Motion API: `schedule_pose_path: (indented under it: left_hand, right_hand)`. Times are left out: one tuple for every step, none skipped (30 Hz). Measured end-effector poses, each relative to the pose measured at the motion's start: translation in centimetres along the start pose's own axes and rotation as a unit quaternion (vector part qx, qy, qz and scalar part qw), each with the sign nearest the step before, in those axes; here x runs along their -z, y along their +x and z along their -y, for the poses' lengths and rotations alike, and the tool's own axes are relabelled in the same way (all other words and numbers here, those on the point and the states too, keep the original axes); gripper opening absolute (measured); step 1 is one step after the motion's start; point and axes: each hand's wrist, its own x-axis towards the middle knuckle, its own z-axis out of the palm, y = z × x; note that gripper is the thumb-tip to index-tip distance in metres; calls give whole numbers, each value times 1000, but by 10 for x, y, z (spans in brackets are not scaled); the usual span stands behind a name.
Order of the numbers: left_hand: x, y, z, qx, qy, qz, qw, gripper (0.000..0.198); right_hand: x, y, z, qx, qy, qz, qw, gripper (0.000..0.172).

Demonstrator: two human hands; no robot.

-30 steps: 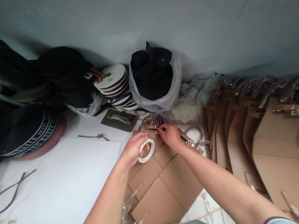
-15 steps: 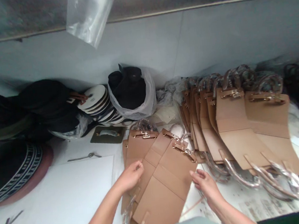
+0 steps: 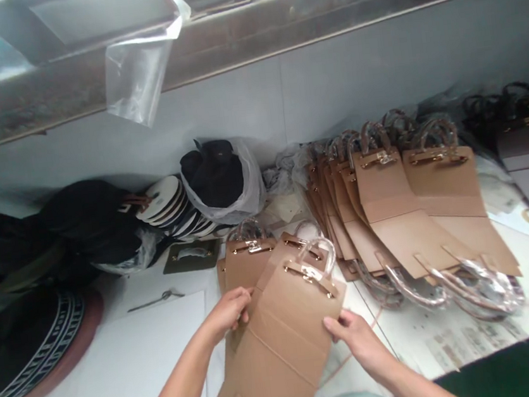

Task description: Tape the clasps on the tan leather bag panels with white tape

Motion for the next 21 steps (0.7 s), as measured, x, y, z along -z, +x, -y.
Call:
schedule_pose_path:
  left_hand:
    - [1,0,-1,1,-10,5,1000,27]
    - [3,0,-1,1,-22,10,1000,26]
    - [4,0,-2,1,-33,15,999,25]
    - [4,1,-2,0,-41,20,999,24]
    - [4,1,-2,1,-47,24,999,22]
    - [4,1,-2,1,-48,26,998,21]
    - [3,2,-2,2,-47,25,999,20]
    - [1,2,-2,2,-46,22,999,20]
    - [0,2,-2,1,-48,19,999,19]
    - [-2,2,-1,0,-53,15,998,19]
    - [-3,2,-1,-1,-59,12,998,19]
    - [-3,2,-1,-4,-67,9,998,19]
    - [-3,1,-1,-8,-77,6,997,20]
    - [-1,-1,0,-12,-87,3,996,21]
    - [2,-3,0,-17,-98,-1,995,22]
    - [7,-7,1,-22,-110,-5,994,25]
    - [12,-12,2,-26,-120,-11,992,26]
    - [19,-18,5,-28,-130,-17,991,28]
    - [25,-24,8,-30,-143,-24,989,29]
    - [32,-29,12,-31,-158,-33,986,29]
    - [38,-34,17,-31,-175,-44,983,28]
  right_hand:
    - [1,10,4,8,4,-19,1000,47]
    - [3,23,8,9,13,-50,999,49]
    - [3,37,10,4,22,-88,996,51]
    - [3,50,10,-2,35,-123,992,52]
    - [1,61,10,-9,52,-152,987,52]
    - [-2,69,8,-16,78,-168,983,51]
    - [-5,75,6,-25,116,-173,978,51]
    - [-10,78,4,-39,161,-167,972,52]
    - [-14,79,2,-61,208,-156,964,52]
    - [-19,79,0,-87,250,-141,954,53]
    - [-22,78,0,-107,282,-126,945,54]
    - [-25,76,0,-119,304,-111,939,55]
    - [-25,74,0,-120,317,-95,936,56]
    - [-24,71,1,-114,324,-79,936,56]
    - [-21,68,2,-104,327,-63,937,55]
    - [-18,64,3,-95,330,-44,938,54]
    - [-13,60,4,-89,333,-22,938,53]
    - [-10,57,6,-86,335,1,938,51]
    - [-8,56,8,-84,335,24,938,50]
    - [-9,57,12,-83,330,51,939,50]
    - [-12,61,15,-81,318,79,941,51]
